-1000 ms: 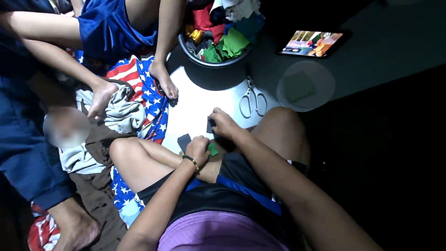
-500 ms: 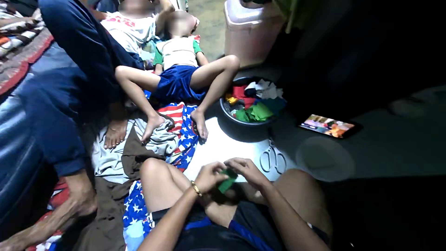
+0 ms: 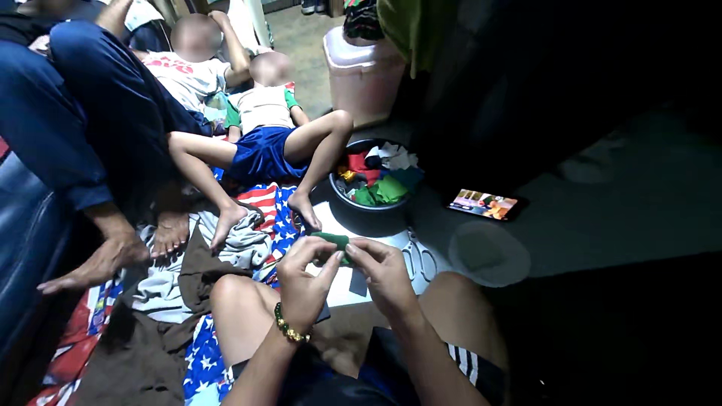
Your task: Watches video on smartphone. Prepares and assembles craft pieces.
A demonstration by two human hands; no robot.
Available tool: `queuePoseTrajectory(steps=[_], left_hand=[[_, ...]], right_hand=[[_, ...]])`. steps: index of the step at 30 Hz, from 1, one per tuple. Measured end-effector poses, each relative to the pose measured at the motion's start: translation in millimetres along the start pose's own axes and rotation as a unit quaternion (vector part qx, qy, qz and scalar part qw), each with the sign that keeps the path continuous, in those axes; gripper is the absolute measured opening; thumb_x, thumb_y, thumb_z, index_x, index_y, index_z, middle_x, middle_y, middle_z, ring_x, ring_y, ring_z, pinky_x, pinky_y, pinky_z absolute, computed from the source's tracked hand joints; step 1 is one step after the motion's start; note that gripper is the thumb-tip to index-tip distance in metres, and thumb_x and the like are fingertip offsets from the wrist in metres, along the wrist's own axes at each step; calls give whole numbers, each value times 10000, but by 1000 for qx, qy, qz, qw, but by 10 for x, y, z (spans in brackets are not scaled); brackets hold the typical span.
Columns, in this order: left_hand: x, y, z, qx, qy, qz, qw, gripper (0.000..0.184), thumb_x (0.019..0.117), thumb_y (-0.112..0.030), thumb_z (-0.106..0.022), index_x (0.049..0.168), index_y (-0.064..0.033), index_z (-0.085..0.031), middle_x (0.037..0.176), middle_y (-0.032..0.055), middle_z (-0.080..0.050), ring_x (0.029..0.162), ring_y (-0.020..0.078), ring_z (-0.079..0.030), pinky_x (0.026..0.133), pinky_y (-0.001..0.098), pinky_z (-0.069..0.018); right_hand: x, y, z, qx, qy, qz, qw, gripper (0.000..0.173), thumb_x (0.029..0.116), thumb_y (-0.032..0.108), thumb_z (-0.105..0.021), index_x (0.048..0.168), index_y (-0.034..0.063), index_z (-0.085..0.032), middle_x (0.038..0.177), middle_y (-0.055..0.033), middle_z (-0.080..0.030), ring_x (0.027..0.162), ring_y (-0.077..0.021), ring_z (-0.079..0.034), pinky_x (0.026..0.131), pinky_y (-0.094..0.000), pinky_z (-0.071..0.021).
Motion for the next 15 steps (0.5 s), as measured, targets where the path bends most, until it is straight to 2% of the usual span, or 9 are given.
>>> queuePoseTrajectory(steps=[1, 4, 10, 15], left_hand=[[-15, -9, -9, -39, 0, 17, 999, 114, 864, -28, -737, 946, 49, -752, 966, 99, -734, 837, 45, -699, 760, 180, -598], [-16, -32, -1, -88, 0, 40, 995, 114, 870, 0, -715, 960, 62, -750, 976, 100, -744, 865, 60, -714, 793, 203, -611], [-6, -60, 24, -99, 2, 50, 994, 109, 872, 8, -721, 959, 64, -756, 958, 103, -750, 858, 68, -725, 803, 210, -618], [-8, -46, 25, -100, 11, 71, 992, 127, 864, -5, -741, 969, 66, -755, 953, 103, -757, 843, 76, -735, 796, 223, -628]], right_hand=[[-9, 14, -8, 1, 2, 7, 1000, 147, 955, -55, -584, 947, -20, -726, 885, -7, -737, 792, -52, -712, 782, -230, -618], [-14, 42, -14, 7, 7, 7, 1000, 147, 931, -55, -592, 905, -4, -728, 924, -14, -730, 828, -54, -702, 795, -228, -609], [-35, 89, -43, -15, 12, 19, 1000, 185, 931, -52, -573, 848, 6, -728, 933, -9, -716, 842, -45, -693, 793, -214, -604], [-38, 92, -46, -41, 35, 48, 997, 166, 953, -34, -586, 869, 2, -725, 939, -9, -703, 851, -36, -688, 800, -208, -604]])
Point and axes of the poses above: each hand's wrist, its own x-axis towards the middle knuckle, its own z-axis out of the back of the hand, y = z × x, the point moved 6 cm from there along x, towards the middle knuckle
